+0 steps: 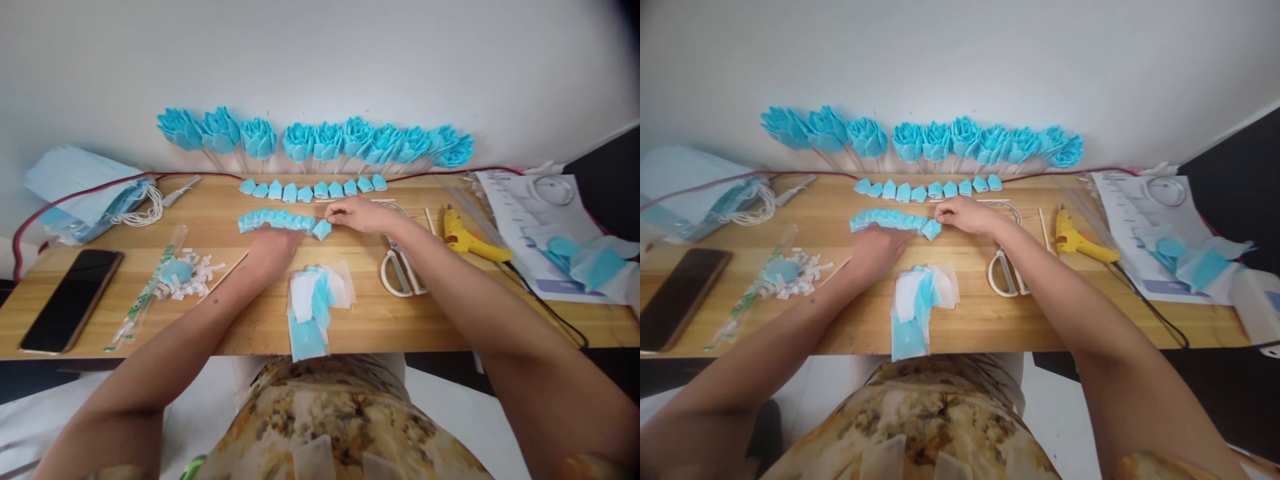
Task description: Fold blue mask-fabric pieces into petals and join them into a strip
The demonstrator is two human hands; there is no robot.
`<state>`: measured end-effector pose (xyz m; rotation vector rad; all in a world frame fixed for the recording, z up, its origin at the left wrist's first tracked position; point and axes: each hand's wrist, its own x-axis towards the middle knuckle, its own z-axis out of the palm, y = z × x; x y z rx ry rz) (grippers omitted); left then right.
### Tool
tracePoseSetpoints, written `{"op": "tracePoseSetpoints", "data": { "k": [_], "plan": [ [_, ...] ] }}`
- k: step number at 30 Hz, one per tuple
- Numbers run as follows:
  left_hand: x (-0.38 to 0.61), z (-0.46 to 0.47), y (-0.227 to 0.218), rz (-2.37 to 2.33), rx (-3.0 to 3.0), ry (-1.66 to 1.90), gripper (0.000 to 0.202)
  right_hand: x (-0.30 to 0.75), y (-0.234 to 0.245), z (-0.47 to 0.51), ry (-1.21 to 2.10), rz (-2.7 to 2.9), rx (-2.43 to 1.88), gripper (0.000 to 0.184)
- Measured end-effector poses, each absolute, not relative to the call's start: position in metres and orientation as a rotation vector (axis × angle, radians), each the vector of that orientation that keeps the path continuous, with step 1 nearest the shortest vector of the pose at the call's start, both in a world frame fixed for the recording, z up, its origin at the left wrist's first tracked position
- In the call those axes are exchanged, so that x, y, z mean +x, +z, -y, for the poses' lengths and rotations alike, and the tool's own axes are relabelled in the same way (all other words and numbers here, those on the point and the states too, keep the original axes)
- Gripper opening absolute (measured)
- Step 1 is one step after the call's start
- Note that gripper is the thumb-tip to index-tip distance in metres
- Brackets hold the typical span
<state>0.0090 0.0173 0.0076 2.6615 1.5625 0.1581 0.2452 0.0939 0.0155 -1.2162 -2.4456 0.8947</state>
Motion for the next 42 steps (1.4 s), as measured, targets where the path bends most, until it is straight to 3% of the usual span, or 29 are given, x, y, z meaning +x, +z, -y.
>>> {"op": "tracePoseSetpoints", "data": {
  "k": [19, 30, 42],
  "plan": [
    [0.006, -0.019, 0.004, -1.546, 2.701, 0.074, 0.039, 0.229, 0.023, -0.102, 0.838, 2.665, -1.416, 0.017],
    [0.005, -0.016, -0.002, -1.517, 2.635, 0.484, 0.039, 0.225, 0.027, -0.099, 0.741, 2.702, -1.491, 0.017],
    [0.011, -0.020, -0.001, -1.515, 2.628, 0.203, 0.042, 0.222, 0.032, -0.099, 0.734, 2.711, -1.556, 0.018]
  ]
}}
